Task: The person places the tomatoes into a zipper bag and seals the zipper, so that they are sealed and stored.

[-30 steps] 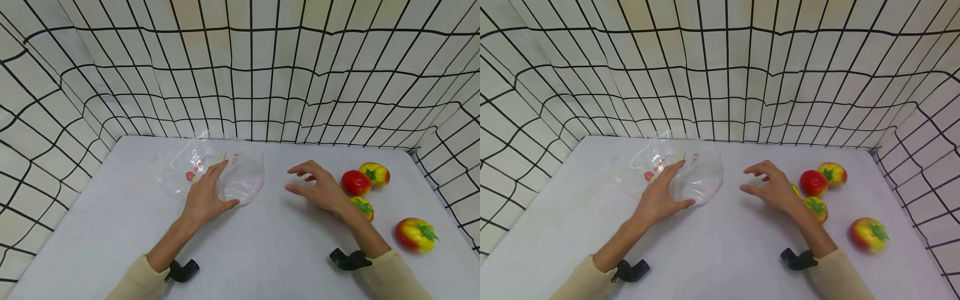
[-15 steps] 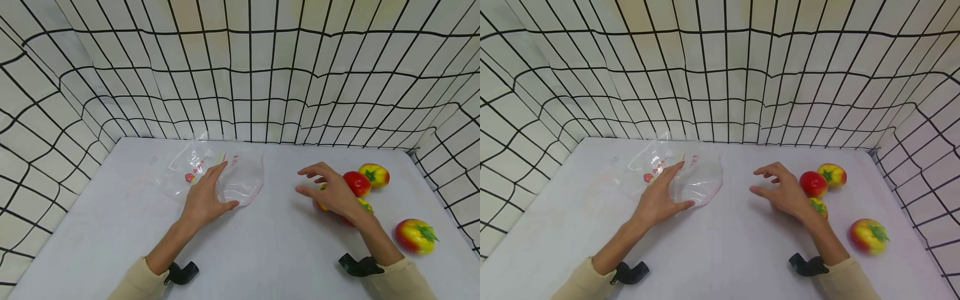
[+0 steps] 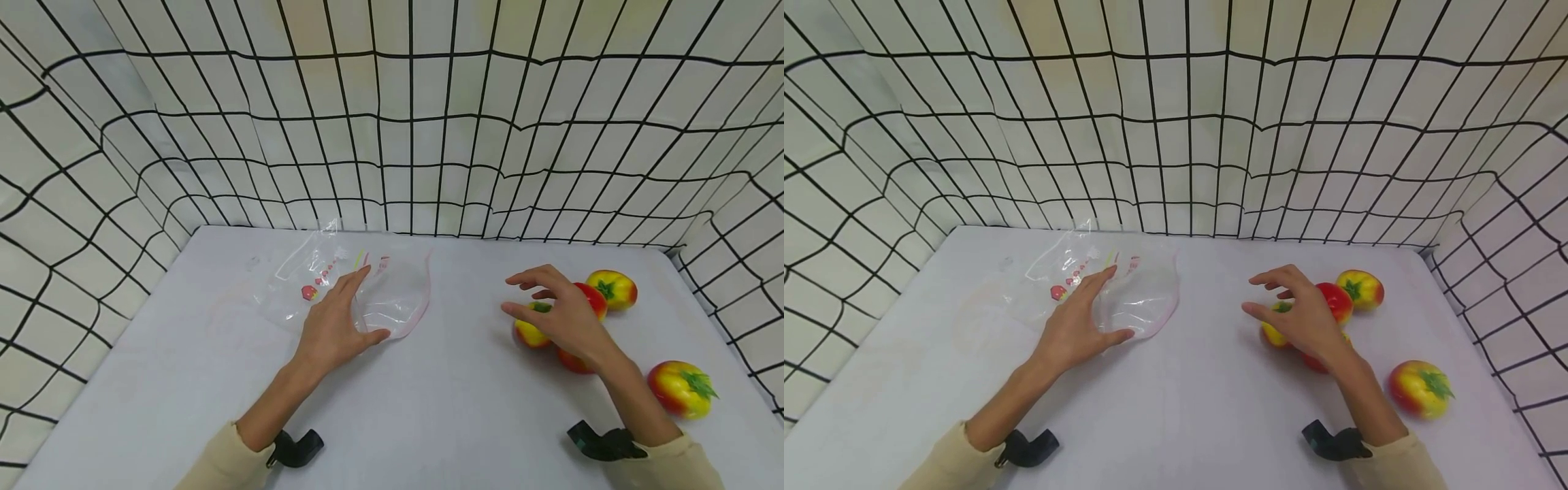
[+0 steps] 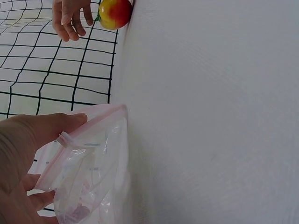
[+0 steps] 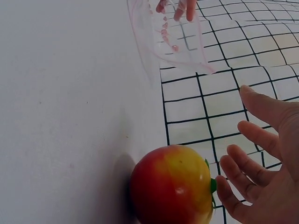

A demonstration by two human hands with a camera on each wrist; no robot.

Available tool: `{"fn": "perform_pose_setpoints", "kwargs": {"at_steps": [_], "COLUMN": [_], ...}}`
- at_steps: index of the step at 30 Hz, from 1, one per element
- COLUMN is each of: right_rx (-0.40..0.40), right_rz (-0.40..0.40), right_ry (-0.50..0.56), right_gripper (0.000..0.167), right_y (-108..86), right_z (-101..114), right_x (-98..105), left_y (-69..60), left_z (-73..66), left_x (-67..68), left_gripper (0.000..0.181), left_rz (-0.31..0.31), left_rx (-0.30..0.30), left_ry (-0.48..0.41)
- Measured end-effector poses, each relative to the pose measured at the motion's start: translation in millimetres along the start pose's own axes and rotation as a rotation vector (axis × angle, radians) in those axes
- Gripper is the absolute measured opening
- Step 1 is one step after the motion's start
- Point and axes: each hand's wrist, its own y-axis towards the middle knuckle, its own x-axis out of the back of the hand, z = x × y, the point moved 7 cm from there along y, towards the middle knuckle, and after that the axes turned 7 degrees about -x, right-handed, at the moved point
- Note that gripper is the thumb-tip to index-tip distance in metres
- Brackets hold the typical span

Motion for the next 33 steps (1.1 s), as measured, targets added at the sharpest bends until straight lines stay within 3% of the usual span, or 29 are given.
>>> {"fn": "perform_pose_setpoints", "kwargs": {"at_steps": [11,22,33], "right_rx": [-0.001,0.026,-0.008], "right_rz": [-0.061,-0.127,-0.120], "right_ry": [-0.011,-0.050,-0.097], "right_gripper": [0.041,0.041,0.047], "right_y": [-9.8,-16.9,-23.1], "right_z": [-8.2,-11.5,-19.5], "right_x": [9.9,21.9,29.4], "left_y": [-2.4,-1.5,0.6], "left_z": [7.1,3.1,1.6], "left_x": [-1.0,0.8,-0.3], "left_gripper": [0.107,0.109,0.108], "left_rz": [0.000,-0.006,-0.004], "left_rx": [0.025,0.029,0.021], "left_ry": [-0.005,-0.020,-0.011]}}
